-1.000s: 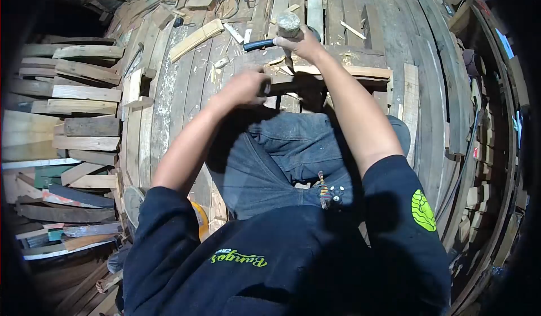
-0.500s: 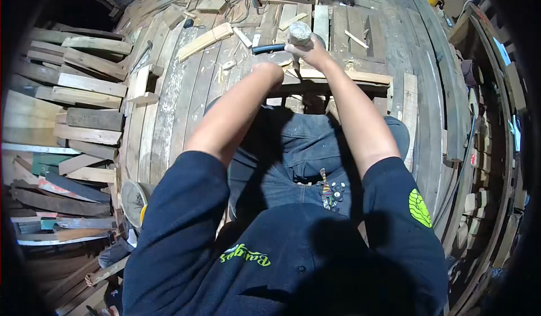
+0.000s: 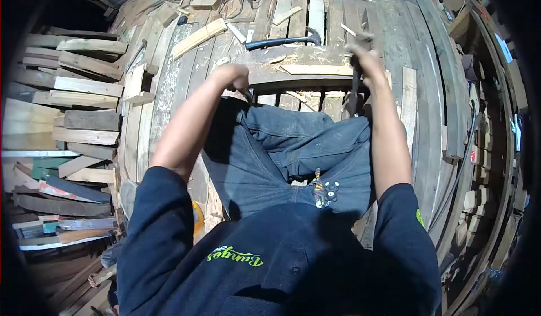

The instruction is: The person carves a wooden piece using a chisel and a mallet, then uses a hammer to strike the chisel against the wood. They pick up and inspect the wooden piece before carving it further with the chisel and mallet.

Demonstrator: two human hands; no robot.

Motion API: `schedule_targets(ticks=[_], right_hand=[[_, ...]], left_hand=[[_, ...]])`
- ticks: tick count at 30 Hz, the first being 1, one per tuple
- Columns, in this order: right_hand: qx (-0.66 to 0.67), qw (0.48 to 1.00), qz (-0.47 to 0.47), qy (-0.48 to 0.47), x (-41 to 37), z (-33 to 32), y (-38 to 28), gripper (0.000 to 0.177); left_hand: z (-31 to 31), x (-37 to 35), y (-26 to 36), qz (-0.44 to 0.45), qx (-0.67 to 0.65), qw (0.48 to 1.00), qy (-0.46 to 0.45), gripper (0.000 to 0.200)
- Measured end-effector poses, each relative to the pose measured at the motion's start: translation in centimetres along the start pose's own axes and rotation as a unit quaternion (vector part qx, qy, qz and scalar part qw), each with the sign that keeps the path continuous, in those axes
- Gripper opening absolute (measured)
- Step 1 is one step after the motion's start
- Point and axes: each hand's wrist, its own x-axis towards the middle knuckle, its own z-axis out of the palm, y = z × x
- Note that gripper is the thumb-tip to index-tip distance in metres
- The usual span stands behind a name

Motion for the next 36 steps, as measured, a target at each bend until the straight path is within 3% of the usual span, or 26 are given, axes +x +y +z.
schedule_targets(ticks=[3, 4, 6, 7, 8, 9, 10, 12, 14, 16, 18, 22, 32, 33, 35, 36], right_hand=[[0.034, 0.996, 0.072, -0.025, 1.8, 1.1, 4.4, 0.040], [0.044, 0.993, 0.106, -0.027, 2.3, 1.2, 4.8, 0.041], [0.049, 0.992, 0.116, -0.029, 3.5, 0.4, 5.4, 0.043], [0.052, 0.990, 0.126, -0.027, 3.9, -0.1, 5.7, 0.045], [0.053, 0.990, 0.127, -0.033, 4.0, -0.6, 5.9, 0.045], [0.066, 0.989, 0.127, -0.037, 4.0, -0.8, 6.0, 0.047], [0.079, 0.988, 0.126, -0.040, 4.0, -1.0, 6.2, 0.049], [0.109, 0.986, 0.127, -0.018, 4.4, -1.3, 7.1, 0.043], [0.176, 0.982, 0.070, -0.017, 3.1, -1.1, 6.0, 0.040], [0.174, 0.982, 0.078, -0.014, 3.1, -1.1, 5.7, 0.038], [0.167, 0.983, 0.081, -0.012, 3.1, -0.6, 5.0, 0.036], [0.179, 0.983, 0.046, -0.011, 2.1, 0.0, 5.2, 0.035], [0.223, 0.972, 0.073, 0.025, 2.8, -1.8, 7.2, 0.026], [0.228, 0.970, 0.073, 0.040, 2.5, -1.6, 6.8, 0.025], [0.237, 0.968, 0.075, 0.028, 3.0, -1.6, 7.1, 0.026], [0.245, 0.966, 0.078, 0.015, 3.3, -1.3, 7.3, 0.026]], left_hand=[[-1.0, 1.3, -1.2, -0.076, -0.126, 0.985, -0.091, 0.016], [-0.5, 2.3, -2.7, -0.110, -0.161, 0.971, -0.136, 0.020], [0.4, 2.6, -6.2, -0.064, -0.176, 0.961, -0.205, 0.025], [1.3, 2.0, -7.7, -0.119, -0.237, 0.945, -0.192, 0.025], [3.0, 1.5, -9.4, -0.175, -0.298, 0.921, -0.179, 0.026], [4.7, 2.1, -12.2, -0.178, -0.377, 0.867, -0.274, 0.024], [6.3, 0.5, -13.4, -0.143, -0.360, 0.894, -0.227, 0.021], [10.7, -2.0, -15.2, -0.119, -0.422, 0.885, -0.156, 0.012], [16.2, -3.1, -16.8, -0.100, -0.465, 0.877, -0.061, 0.005], [20.8, -3.8, -18.1, 0.037, -0.529, 0.845, -0.074, 0.010], [28.5, 1.8, -21.5, 0.030, -0.519, 0.847, -0.109, 0.015], [27.2, 0.4, -16.9, 0.001, -0.568, 0.822, -0.042, 0.016], [19.2, -8.8, -7.9, 0.018, -0.682, 0.707, 0.188, 0.018], [18.9, -9.0, -8.8, 0.018, -0.681, 0.708, 0.188, 0.018], [18.4, -9.9, -11.5, -0.124, -0.600, 0.773, 0.165, 0.023], [16.3, -12.0, -10.5, -0.111, -0.611, 0.758, 0.198, 0.029]])
